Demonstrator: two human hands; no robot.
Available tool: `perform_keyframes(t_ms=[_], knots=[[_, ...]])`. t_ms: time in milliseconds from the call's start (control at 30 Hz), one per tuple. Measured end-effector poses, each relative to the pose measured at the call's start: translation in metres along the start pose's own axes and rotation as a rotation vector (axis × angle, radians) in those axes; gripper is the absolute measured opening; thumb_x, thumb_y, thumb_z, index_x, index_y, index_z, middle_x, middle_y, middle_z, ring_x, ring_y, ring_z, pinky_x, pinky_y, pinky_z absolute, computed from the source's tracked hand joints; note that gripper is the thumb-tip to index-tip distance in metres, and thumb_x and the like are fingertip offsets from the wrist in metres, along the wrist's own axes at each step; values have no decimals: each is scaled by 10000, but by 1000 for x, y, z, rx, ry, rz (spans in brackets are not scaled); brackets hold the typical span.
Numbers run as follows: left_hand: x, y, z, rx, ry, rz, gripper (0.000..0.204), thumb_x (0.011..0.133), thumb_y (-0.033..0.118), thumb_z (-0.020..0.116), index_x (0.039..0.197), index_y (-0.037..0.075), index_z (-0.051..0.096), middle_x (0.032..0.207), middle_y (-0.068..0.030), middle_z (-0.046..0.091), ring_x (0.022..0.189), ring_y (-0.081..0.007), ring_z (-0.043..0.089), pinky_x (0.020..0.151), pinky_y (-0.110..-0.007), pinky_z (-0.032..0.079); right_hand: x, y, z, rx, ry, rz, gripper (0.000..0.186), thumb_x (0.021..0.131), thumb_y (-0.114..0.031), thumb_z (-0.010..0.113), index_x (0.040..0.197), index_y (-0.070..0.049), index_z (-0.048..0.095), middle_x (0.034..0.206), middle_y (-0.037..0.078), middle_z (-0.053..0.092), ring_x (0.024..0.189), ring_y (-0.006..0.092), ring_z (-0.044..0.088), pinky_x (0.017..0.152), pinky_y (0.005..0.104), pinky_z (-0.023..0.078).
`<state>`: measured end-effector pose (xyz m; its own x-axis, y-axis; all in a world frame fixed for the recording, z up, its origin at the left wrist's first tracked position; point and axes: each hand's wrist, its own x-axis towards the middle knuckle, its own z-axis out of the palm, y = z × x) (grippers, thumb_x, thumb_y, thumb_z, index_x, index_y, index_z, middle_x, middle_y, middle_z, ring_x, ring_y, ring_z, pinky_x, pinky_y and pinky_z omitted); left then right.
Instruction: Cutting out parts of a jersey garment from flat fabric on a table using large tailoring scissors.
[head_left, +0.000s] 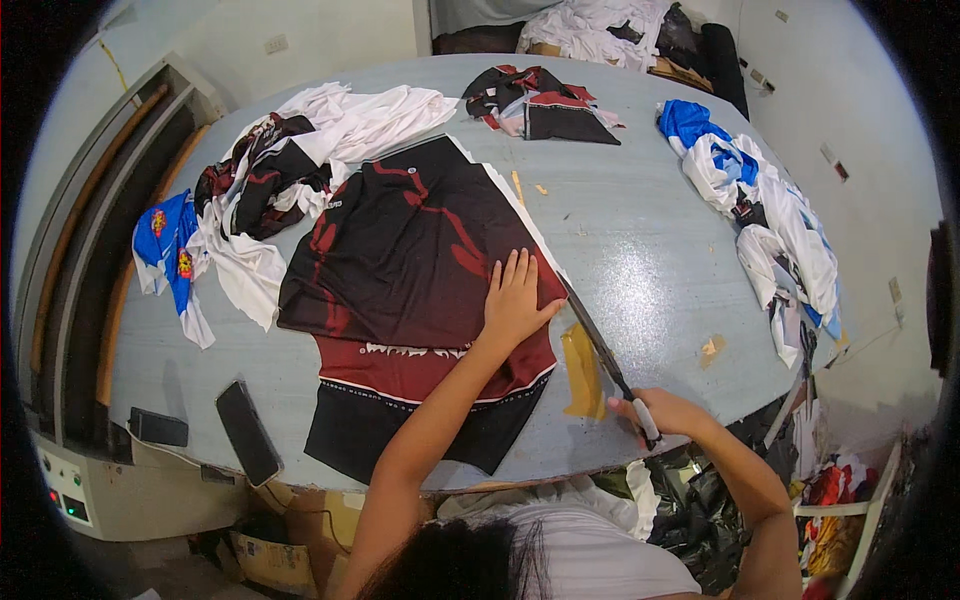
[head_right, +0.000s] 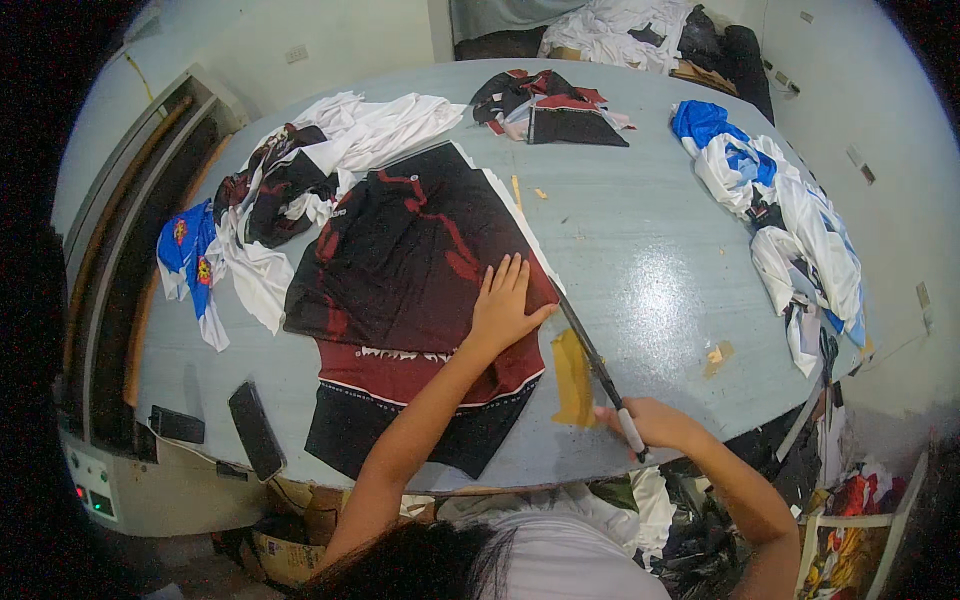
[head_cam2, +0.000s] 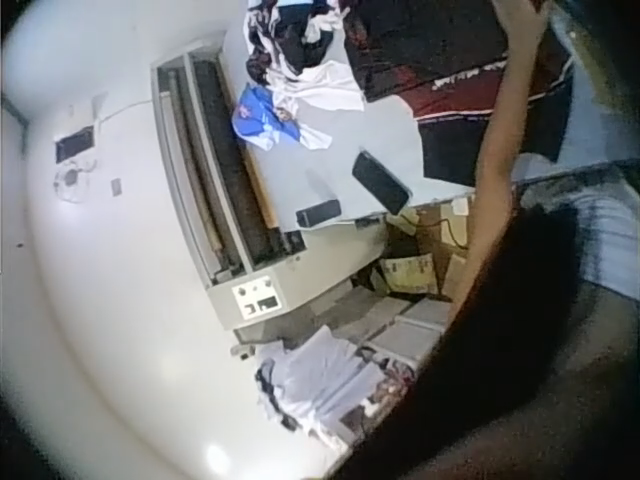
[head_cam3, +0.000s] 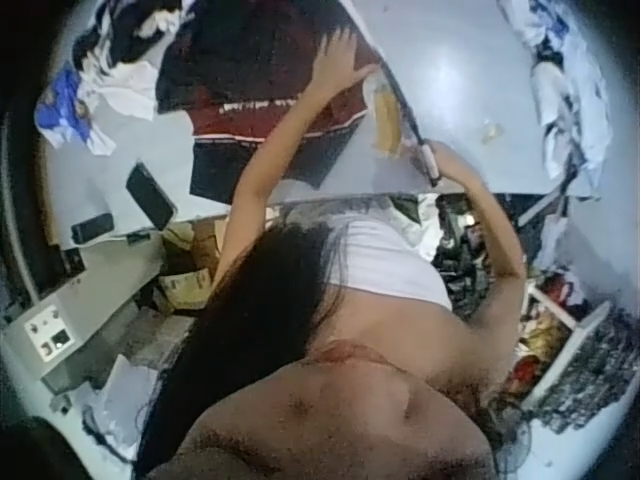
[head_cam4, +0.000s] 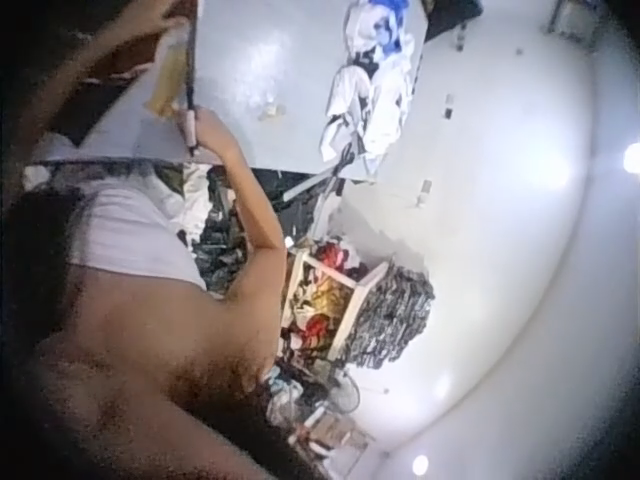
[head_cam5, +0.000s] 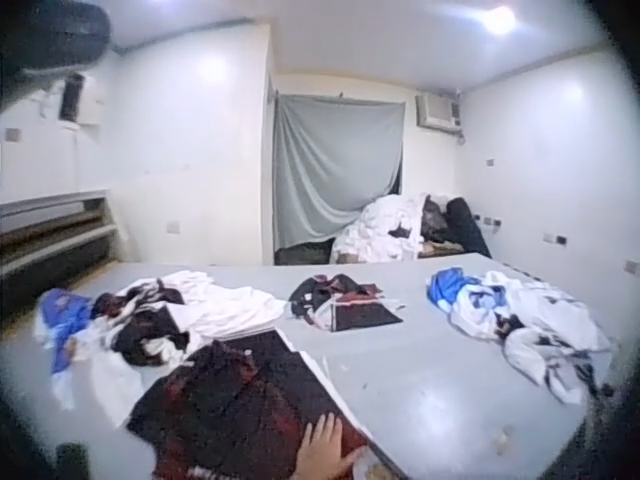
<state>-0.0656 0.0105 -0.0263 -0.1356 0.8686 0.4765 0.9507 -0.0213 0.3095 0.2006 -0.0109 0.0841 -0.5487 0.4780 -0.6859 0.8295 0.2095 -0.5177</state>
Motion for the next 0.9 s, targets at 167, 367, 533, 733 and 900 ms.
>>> perform_keyframes(t_ms=[167, 367, 533, 733, 900], knots=[[1, 1, -1, -3, 0, -18, 862, 759, 616, 510, 1269, -71, 403, 1337, -231, 383, 1293, -323, 306, 1067, -473, 188, 8, -5, -2, -6, 8, 41, 707, 866, -627, 349, 709, 29, 559, 488, 86, 555, 524, 222, 620, 532, 341, 474], [1, 2, 0, -5, 28, -28, 882, 742, 628, 517, 1269, -71, 405, 1332, -225, 392, 1293, -319, 307, 1067, -484, 172, 8, -4, 1, -89, 85, 40, 685, 871, -609, 362, 681, 15, 571, 482, 88, 559, 500, 224, 614, 534, 337, 476], [1, 2, -2, 12, 53, -45, 901, 717, 636, 536, 1263, -71, 415, 1333, -218, 396, 1292, -320, 308, 1066, -496, 158, 6, -18, -11, -121, -19, 76, 664, 891, -563, 368, 625, 10, 573, 493, 88, 568, 500, 231, 614, 541, 340, 475], [0, 2, -2, 12, 79, -54, 906, 702, 635, 548, 1254, -74, 427, 1331, -218, 399, 1288, -322, 313, 1065, -500, 159, 14, -29, -13, -105, 22, 20, 674, 896, -564, 359, 664, 27, 586, 493, 96, 565, 513, 232, 619, 549, 340, 480], [-1, 1, 1, 19, 103, -53, 913, 678, 636, 558, 1235, -78, 443, 1314, -214, 414, 1280, -315, 315, 1075, -490, 151, 15, -23, -9, -176, 71, 38, 675, 896, -573, 345, 685, 22, 586, 499, 93, 561, 526, 227, 620, 552, 340, 477]])
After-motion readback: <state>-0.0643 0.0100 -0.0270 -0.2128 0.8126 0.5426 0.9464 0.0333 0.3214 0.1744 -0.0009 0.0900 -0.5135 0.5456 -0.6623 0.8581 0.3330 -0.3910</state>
